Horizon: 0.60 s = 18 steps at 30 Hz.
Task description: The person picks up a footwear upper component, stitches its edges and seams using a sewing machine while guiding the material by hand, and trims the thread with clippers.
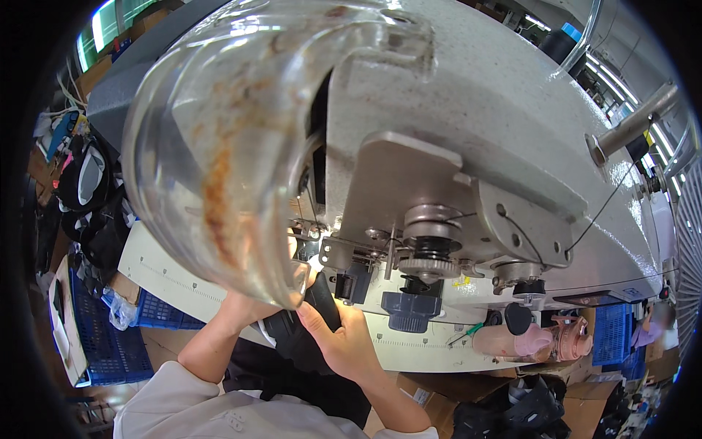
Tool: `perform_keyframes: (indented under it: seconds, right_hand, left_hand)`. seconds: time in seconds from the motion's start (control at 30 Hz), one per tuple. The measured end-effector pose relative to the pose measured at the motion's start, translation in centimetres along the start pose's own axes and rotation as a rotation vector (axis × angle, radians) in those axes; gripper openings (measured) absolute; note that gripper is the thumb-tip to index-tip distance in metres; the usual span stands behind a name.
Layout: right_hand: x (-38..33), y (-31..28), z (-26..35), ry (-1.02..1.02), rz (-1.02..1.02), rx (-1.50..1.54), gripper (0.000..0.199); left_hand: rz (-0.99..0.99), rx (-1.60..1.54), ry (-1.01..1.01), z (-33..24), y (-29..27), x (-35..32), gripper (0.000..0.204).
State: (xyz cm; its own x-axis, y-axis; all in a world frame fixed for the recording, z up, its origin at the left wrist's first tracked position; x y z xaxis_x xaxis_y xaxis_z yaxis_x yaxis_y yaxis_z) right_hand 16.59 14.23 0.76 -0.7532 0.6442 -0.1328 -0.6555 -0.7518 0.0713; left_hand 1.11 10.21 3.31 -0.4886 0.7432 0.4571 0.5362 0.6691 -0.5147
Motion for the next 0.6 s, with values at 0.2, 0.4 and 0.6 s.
perform_keyframes:
  seconds: [0.2, 0.4, 0.6]
  right_hand:
    - [-0.1, 0.3, 0.2, 0.032, -0.009, -0.043, 0.033]
    - [-0.1, -0.1, 0.1, 0.051, -0.009, 0.024, 0.036]
    - [0.0, 0.0, -0.3, -0.026, -0.084, 0.000, 0.035]
  left_hand:
    - [0.003, 0.094, 0.059, -0.8, -0.5, 0.2, 0.027]
    - [-0.098, -0.082, -0.031, -1.1, -0.6, 0.1, 0.020]
    - [-0.094, -0.280, -0.096, -0.9, -0.8, 0.2, 0.016]
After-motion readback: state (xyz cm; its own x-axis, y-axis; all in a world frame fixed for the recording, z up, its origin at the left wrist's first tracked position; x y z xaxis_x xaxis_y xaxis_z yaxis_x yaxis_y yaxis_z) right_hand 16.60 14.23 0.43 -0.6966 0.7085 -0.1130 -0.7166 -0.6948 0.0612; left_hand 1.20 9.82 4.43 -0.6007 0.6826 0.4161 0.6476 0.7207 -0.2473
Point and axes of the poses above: each hand's wrist, its own x-axis towards the middle knuckle, its own y-axis out of the palm, z = x × y, the point moved 4 cm from there along x, towards the middle knuckle, and after that the axes turned 5 degrees about -z, right-handed, at the moved point
